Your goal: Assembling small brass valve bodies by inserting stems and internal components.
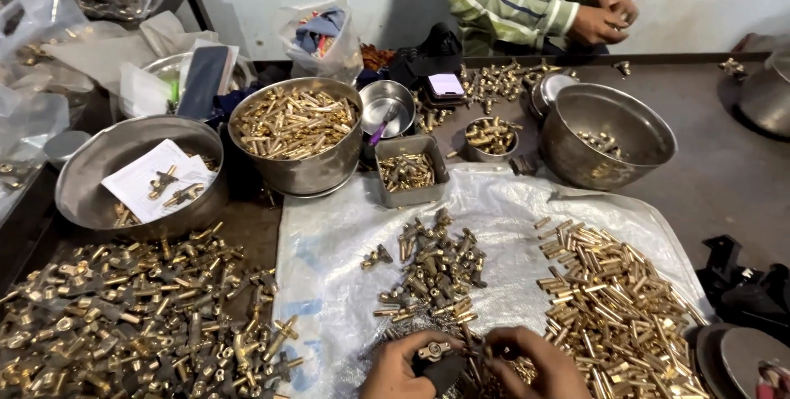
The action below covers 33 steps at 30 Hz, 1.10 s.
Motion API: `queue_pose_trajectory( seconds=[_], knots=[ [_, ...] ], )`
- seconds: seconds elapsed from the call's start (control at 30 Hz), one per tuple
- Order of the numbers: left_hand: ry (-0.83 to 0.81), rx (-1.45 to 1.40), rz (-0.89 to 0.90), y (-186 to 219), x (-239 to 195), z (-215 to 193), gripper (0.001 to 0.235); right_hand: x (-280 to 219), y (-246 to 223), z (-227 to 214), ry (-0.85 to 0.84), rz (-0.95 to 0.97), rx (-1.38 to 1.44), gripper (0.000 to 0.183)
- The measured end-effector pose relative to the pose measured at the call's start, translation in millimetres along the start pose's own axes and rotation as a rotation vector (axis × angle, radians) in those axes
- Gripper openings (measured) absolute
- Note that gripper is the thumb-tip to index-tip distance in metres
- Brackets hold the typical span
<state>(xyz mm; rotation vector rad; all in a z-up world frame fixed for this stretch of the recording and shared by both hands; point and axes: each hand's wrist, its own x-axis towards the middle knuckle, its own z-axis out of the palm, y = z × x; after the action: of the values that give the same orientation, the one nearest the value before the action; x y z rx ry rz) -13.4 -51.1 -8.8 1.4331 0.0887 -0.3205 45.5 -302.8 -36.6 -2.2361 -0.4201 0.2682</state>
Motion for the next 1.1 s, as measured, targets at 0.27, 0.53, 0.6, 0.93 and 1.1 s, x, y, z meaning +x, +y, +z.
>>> queue_pose_trajectory(
  seconds=[0.27,0.53,0.6,0.93,1.1],
  knots=[
    [-0.009,-0.147,-0.089,-34,14,-12,0.038,15,-62,9,-0.03,0.025,0.466,0.027],
    [0.088,-0.214,-0.088,-13,10,3,0.031,7,-35,10,0.051,-0.117,0.457,0.018],
    [0.078,-0.226,-0.086,-19,12,-2,0.031,6,-46,8,0.056,-0.111,0.419,0.016],
    [0.069,-0.077,-0.079,-7,1,-4,0.033,4,-50,16,0.039,0.134,0.864,0.036],
    [0.142,-0.097,-0.096,-9,-9,3,0.037,4,-55,22,0.06,0.322,0.93,0.02]
  ],
)
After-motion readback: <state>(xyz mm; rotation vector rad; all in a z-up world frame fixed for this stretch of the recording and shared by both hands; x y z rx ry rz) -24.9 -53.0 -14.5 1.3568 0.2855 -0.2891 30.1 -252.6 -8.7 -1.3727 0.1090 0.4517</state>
